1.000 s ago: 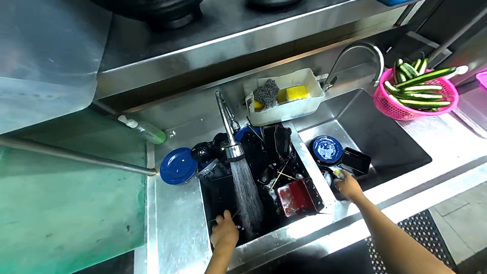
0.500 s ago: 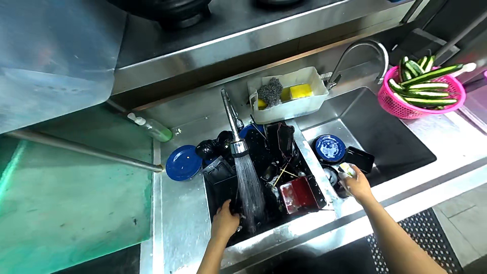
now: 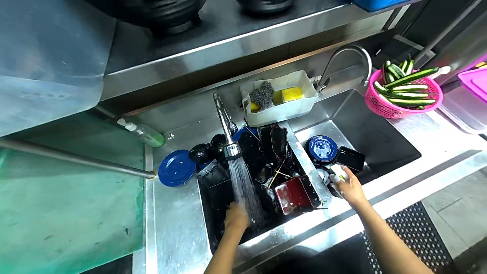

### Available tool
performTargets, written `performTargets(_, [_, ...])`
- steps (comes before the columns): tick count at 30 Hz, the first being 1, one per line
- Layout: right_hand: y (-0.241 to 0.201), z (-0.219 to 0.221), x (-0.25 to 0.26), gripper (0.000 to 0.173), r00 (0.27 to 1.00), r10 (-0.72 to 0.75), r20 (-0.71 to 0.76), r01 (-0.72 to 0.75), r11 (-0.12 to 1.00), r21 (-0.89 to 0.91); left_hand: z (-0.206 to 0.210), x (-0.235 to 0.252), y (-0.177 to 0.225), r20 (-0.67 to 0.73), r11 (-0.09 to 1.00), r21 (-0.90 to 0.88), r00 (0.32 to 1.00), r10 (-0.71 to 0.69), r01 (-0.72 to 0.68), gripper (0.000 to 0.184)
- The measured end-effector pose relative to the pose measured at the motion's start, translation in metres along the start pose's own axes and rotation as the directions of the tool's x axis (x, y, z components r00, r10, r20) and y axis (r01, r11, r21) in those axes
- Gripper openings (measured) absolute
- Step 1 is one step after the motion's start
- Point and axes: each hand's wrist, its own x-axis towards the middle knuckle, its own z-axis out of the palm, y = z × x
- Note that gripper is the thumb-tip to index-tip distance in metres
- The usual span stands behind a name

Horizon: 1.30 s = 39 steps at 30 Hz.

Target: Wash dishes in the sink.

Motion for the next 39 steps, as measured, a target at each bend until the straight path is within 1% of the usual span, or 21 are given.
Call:
performTargets(5, [-0.003,-0.008,-0.005,0.048,1.000,-0.009,-0.019,0.009,1.000,0.020,-0.019,-0.017,-0.025,-0.145,0.971,-0.181,0.981,0.132,-0.157,0.061])
performTargets(9, [-0.008,-0.001,-0.008,0.047,0.999,-0.010,-0.033,0.012,0.998,0.058,-0.029,-0.027,-0.033,-0.225,0.812,-0.539,0.967,0.115,-0.222,0.057])
performTargets(10, [-0.011,0.002,-0.009,0.047,1.000,-0.010,-0.028,0.012,0.998,0.067,-0.026,-0.026,-0.031,-0.229,0.692,-0.689,0.970,0.076,-0.217,0.057])
performTargets(11, [-0.016,0.005,-0.011,0.047,1.000,-0.008,-0.019,0.010,0.997,0.078,-0.021,-0.025,-0.025,-0.197,0.507,-0.841,0.980,0.031,-0.185,0.058])
performTargets(13, [-0.027,0.012,-0.017,0.048,1.000,-0.008,0.010,0.007,0.995,0.104,-0.012,-0.025,-0.010,-0.028,0.028,-0.999,1.000,-0.001,-0.028,0.060])
performTargets(14, [-0.035,0.015,-0.020,0.048,1.000,-0.012,0.029,0.009,0.995,0.102,-0.008,-0.025,-0.001,0.070,-0.193,-0.978,0.997,0.016,0.072,0.053])
performTargets(16, [-0.053,0.024,-0.032,0.050,0.996,-0.063,0.063,0.060,0.997,0.058,0.001,-0.027,0.016,0.219,-0.513,-0.826,0.971,0.090,0.234,0.034])
performTargets(18, [-0.065,0.037,-0.052,0.053,0.965,-0.241,0.104,0.244,0.970,-0.016,0.011,-0.029,0.030,0.262,-0.673,-0.652,0.936,0.234,0.351,0.040])
performTargets(20, [-0.067,0.056,-0.077,0.058,0.846,-0.499,0.187,0.523,0.845,-0.109,0.017,-0.036,0.045,0.230,-0.667,-0.605,0.898,0.375,0.434,0.041])
performTargets(21, [-0.066,0.068,-0.090,0.056,0.724,-0.654,0.219,0.687,0.714,-0.138,0.017,-0.041,0.052,0.209,-0.625,-0.635,0.880,0.426,0.453,0.042])
performTargets(23, [-0.068,0.093,-0.109,0.043,0.391,-0.882,0.262,0.918,0.356,-0.173,0.008,-0.057,0.064,0.216,-0.504,-0.736,0.862,0.458,0.452,0.052])
performTargets(25, [-0.081,0.105,-0.116,0.037,0.145,-0.921,0.361,0.984,0.098,-0.147,0.000,-0.073,0.070,0.203,-0.481,-0.746,0.846,0.494,0.460,0.061])
performTargets(27, [-0.099,0.110,-0.109,0.035,0.039,-0.906,0.423,0.987,-0.031,-0.159,-0.007,-0.079,0.071,0.177,-0.487,-0.732,0.824,0.539,0.476,0.062])
performTargets(29, [-0.129,0.109,-0.101,0.031,0.070,-0.886,0.459,0.990,0.004,-0.143,-0.019,-0.079,0.069,0.136,-0.427,-0.811,0.840,0.526,0.399,0.045])
performTargets(30, [-0.149,0.106,-0.099,0.029,0.154,-0.849,0.506,0.985,0.093,-0.144,-0.028,-0.078,0.067,0.113,-0.351,-0.878,0.854,0.508,0.326,0.034])
performTargets(32, [-0.193,0.094,-0.089,0.029,0.407,-0.610,0.680,0.887,0.442,-0.135,-0.045,-0.074,0.067,0.064,-0.145,-0.975,0.834,0.549,0.170,0.018])
performTargets(34, [-0.212,0.087,-0.068,0.024,0.560,-0.390,0.731,0.596,0.802,-0.029,-0.054,-0.072,0.069,0.024,-0.131,-0.982,0.769,0.639,0.140,0.011])
performTargets(35, [-0.207,0.087,-0.059,0.025,0.605,-0.315,0.731,0.392,0.917,0.070,-0.054,-0.073,0.072,0.028,-0.182,-0.965,0.768,0.640,0.187,0.017])
performTargets(36, [-0.195,0.089,-0.052,0.031,0.638,-0.257,0.726,0.173,0.966,0.190,-0.051,-0.073,0.077,0.040,-0.261,-0.930,0.776,0.629,0.259,0.028])
performTargets(37, [-0.180,0.092,-0.048,0.035,0.667,-0.224,0.710,-0.033,0.944,0.329,-0.048,-0.072,0.082,0.051,-0.323,-0.895,0.790,0.612,0.308,0.037])
performTargets(39, [-0.149,0.104,-0.056,0.039,0.768,-0.201,0.608,-0.311,0.712,0.630,-0.038,-0.066,0.097,0.055,-0.349,-0.897,0.854,0.517,0.269,0.036])
